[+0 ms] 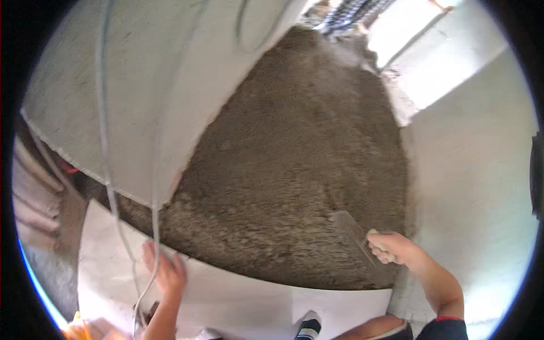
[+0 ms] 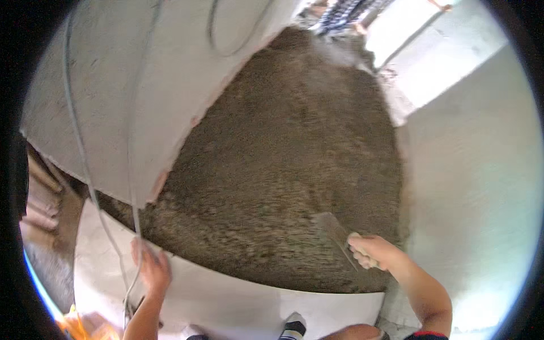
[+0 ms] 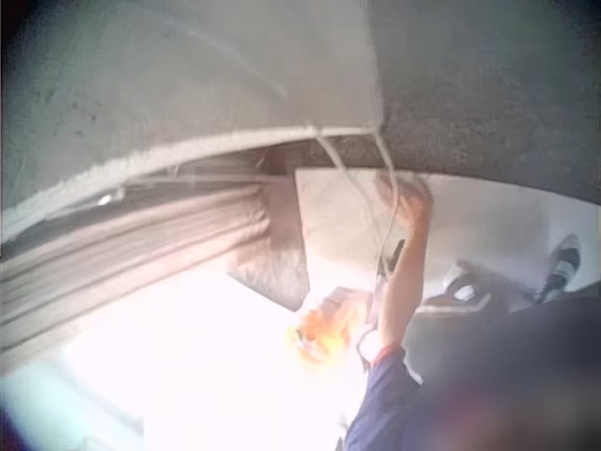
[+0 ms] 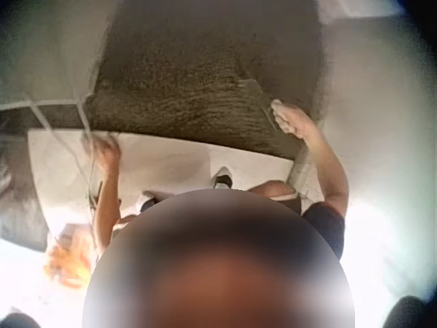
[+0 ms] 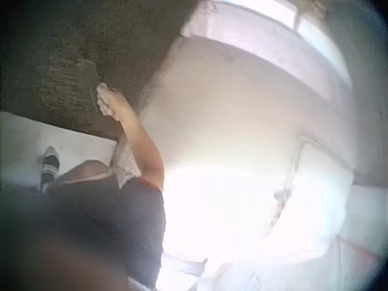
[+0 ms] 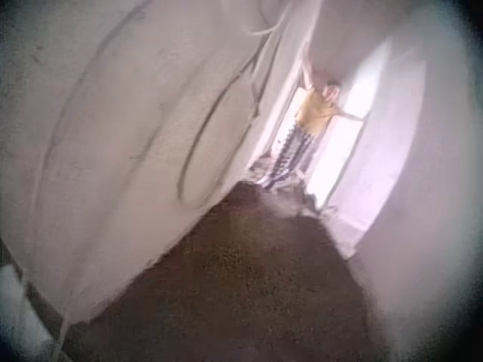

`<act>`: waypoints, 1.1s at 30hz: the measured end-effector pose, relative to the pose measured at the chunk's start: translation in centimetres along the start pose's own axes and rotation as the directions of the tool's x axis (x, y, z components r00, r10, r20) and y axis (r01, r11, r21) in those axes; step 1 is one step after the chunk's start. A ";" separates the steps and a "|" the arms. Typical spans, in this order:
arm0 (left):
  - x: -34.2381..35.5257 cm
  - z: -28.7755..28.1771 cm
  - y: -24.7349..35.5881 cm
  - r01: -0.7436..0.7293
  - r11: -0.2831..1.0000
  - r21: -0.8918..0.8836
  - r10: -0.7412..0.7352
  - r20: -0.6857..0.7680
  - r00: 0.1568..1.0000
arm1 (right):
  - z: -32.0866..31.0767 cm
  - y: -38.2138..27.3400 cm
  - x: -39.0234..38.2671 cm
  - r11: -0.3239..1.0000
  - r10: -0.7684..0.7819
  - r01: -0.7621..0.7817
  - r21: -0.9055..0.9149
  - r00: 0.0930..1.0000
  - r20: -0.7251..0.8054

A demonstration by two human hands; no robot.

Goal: The person is leveling sand/cement mixture and preparing to lay tiles, using a notched trowel and a laser level.

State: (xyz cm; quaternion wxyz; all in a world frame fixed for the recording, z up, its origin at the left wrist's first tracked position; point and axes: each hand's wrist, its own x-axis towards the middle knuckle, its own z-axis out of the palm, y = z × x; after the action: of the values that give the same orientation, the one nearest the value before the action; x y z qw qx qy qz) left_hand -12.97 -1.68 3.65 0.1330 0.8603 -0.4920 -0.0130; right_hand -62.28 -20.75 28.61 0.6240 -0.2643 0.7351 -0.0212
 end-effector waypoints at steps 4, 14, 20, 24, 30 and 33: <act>1.0 2.1 2.6 0.060 0.990 -0.125 -0.045 0.116 0.992 | -1.9 -1.3 8.0 0.989 -0.058 0.061 0.133 0.998 -0.024; 1.1 0.5 0.4 0.006 0.991 -0.133 -0.012 -0.044 0.999 | 2.3 -11.5 27.0 0.878 -0.293 0.388 0.281 0.899 -0.325; 1.6 1.0 2.3 -0.005 0.976 -0.220 -0.014 -0.085 0.996 | -1.2 -8.3 25.6 0.839 -0.407 0.496 0.224 0.845 -0.347; 0.6 0.9 0.7 -0.055 0.980 -0.190 0.034 -0.115 0.993 | 0.0 -6.6 25.5 0.828 -0.488 0.550 0.110 0.803 -0.341; 0.4 1.6 0.4 -0.048 0.988 -0.147 0.035 -0.090 0.995 | 2.2 -6.7 13.8 0.814 -0.547 0.580 0.036 0.786 -0.290; 0.3 0.5 0.4 0.004 0.978 -0.210 -0.021 -0.076 0.997 | 3.7 -6.2 8.5 0.837 -0.533 0.547 0.026 0.824 -0.191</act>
State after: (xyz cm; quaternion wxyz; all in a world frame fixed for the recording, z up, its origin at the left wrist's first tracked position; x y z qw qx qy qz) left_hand -13.22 -2.26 3.34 0.2420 0.8443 -0.4770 -0.0320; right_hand -57.26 -28.48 22.36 0.5351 -0.4336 0.6809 -0.2493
